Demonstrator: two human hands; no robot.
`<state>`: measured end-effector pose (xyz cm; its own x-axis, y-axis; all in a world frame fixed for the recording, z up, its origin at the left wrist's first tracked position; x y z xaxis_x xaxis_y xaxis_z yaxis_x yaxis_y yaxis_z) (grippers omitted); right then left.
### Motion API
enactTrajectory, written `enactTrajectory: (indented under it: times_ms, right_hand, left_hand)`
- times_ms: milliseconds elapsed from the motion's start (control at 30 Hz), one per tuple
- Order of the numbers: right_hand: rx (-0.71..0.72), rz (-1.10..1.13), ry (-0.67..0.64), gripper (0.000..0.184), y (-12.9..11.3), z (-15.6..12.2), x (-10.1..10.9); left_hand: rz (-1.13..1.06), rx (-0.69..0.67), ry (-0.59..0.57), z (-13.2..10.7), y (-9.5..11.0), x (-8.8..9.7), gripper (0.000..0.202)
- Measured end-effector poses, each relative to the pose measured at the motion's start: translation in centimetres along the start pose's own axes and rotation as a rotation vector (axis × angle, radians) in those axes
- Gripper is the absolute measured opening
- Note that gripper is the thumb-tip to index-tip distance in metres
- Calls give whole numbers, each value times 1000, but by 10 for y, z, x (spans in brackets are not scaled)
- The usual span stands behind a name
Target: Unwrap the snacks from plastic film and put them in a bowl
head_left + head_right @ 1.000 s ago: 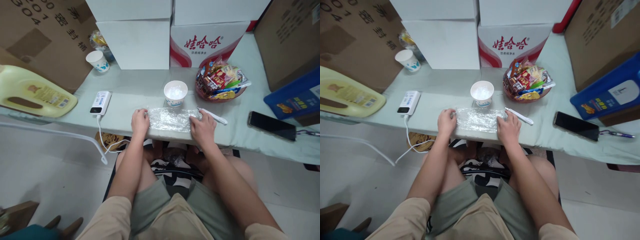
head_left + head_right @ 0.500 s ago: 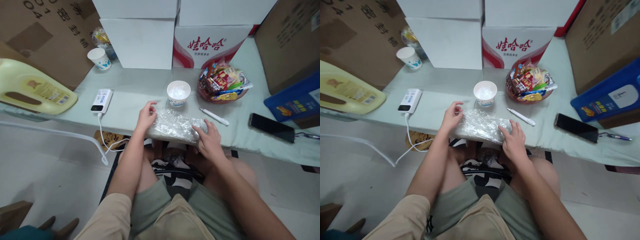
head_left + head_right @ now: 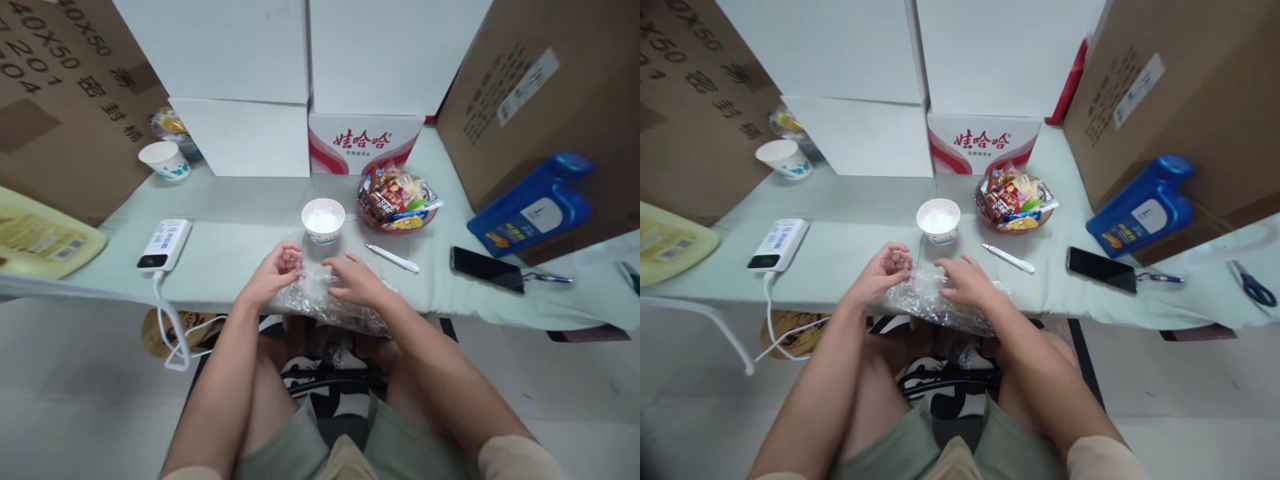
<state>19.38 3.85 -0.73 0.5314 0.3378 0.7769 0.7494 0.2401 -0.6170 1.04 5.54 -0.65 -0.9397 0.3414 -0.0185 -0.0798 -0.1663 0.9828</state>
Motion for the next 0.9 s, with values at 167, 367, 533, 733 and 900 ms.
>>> enactTrajectory:
  times_ms: [167,367,533,733,900]
  right_hand:
    - [-154,476,76,14,20,-14,-1]
    - [-327,1001,211,33,32,-7,-4]
    - [-375,919,271,24,34,-7,-7]
    - [-362,862,383,29,38,-11,3]
    - [-350,1077,395,41,46,-11,7]
  left_hand:
    - [-120,-13,241,0,1,15,66]
    - [-356,375,105,0,-31,-49,45]
    - [-305,396,226,5,-37,-53,30]
    - [-75,351,174,4,-35,-43,34]
    - [-75,283,193,4,-28,-36,33]
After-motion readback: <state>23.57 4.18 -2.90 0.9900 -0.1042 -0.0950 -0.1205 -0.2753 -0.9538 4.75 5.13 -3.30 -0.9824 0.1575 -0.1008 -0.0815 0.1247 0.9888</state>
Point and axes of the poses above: each hand's wrist, its own z-axis towards the middle knuckle, its own x-axis out of the back of the hand, y = z × x, the point moved 6 cm from there along z, towards the middle knuckle, and after that the axes turned 10 degrees about -x, right-handed, at the moved point
